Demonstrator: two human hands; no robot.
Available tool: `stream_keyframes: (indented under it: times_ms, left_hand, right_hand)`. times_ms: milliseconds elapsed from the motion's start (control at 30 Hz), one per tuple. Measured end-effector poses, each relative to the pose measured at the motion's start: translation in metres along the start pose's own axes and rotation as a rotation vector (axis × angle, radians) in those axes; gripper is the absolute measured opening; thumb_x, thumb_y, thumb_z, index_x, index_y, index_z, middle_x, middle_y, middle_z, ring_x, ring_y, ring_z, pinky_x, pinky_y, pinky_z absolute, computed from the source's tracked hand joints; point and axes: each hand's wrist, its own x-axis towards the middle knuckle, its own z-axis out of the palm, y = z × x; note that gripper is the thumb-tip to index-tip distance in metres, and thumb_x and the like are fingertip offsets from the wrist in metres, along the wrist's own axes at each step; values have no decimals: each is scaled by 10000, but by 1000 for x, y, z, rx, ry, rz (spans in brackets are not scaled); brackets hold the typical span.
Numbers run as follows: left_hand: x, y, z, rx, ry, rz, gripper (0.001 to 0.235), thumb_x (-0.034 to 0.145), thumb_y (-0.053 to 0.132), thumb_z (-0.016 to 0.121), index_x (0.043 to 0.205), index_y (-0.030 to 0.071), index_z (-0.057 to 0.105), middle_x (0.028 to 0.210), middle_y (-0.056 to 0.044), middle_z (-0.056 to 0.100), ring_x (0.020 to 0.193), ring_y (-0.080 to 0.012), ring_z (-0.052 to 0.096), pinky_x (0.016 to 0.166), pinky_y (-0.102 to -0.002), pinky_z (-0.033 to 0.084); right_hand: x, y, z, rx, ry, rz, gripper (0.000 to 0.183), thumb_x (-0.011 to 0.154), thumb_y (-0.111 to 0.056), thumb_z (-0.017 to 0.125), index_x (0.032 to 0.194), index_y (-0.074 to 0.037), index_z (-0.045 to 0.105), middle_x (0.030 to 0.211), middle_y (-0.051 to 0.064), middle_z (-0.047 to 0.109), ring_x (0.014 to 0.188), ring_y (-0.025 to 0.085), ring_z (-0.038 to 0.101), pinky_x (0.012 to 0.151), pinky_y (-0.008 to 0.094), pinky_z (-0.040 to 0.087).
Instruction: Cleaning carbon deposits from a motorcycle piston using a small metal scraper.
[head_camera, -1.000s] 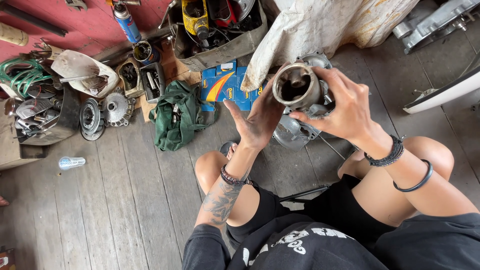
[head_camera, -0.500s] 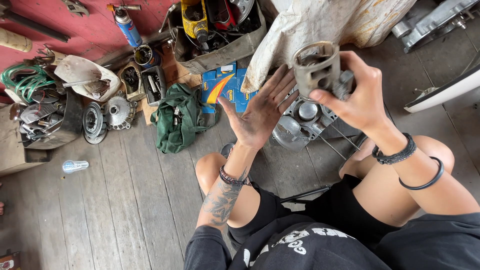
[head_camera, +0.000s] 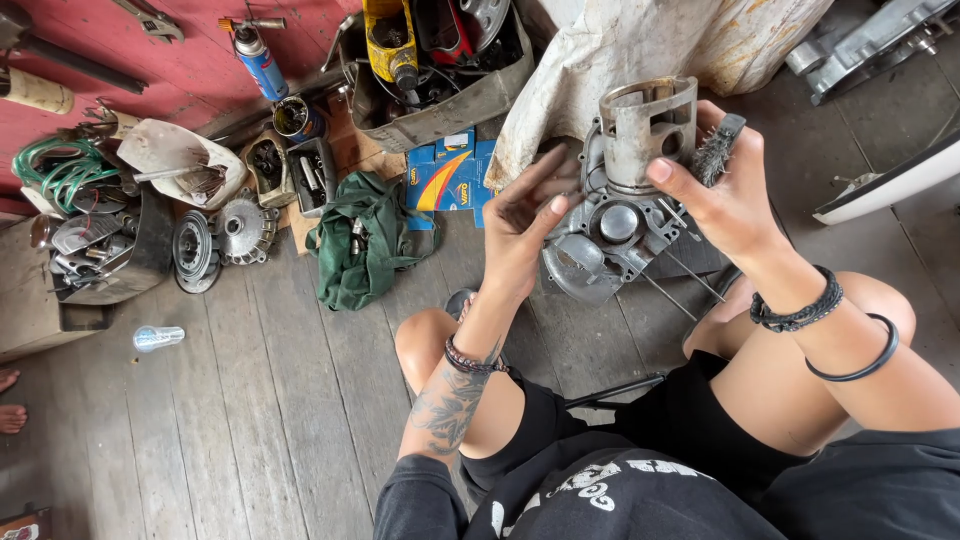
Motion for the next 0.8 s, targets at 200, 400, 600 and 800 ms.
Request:
stream_keyframes:
  times_ms: [200,400,600,800]
  left_hand:
    - [1,-3,-4,212,182,83,189,961,196,717,994,14,750,734,-73,679,421,-81,473,432,-196,384]
    - [6,-10,-5,69,151,78,551,1117,313,377,662,66,567,379,-15,398,275,-44,352,304,-141,302]
    - [7,-6,-4,32,85,1,468,1125,398,308,736,177,446,614,109,220,513,-2,167,453,-179,178]
    - [4,5,11,65,-10,18,189,1107,68,377,1278,66,458,909,-28,446,727,-59,390,535,-176,315]
  right_hand:
    - [-2,1,1,-24,-13,29,521,940,-429,715,1233,-11,613,855,-42,544,773,61,469,673,225,397]
    - [-1,18,7,76,-9,-98,390,899,-202,831,1174,25,673,847,99,616,775,95,548,635,240,430]
    - [-2,16,10,68,-33,-62,395,897,-213,826,1178,15,669,851,86,604,784,90,537,628,232,418]
    - [-2,7,16,56,-56,-42,427,883,-253,834,1169,17,667,848,96,600,779,96,530,620,240,412]
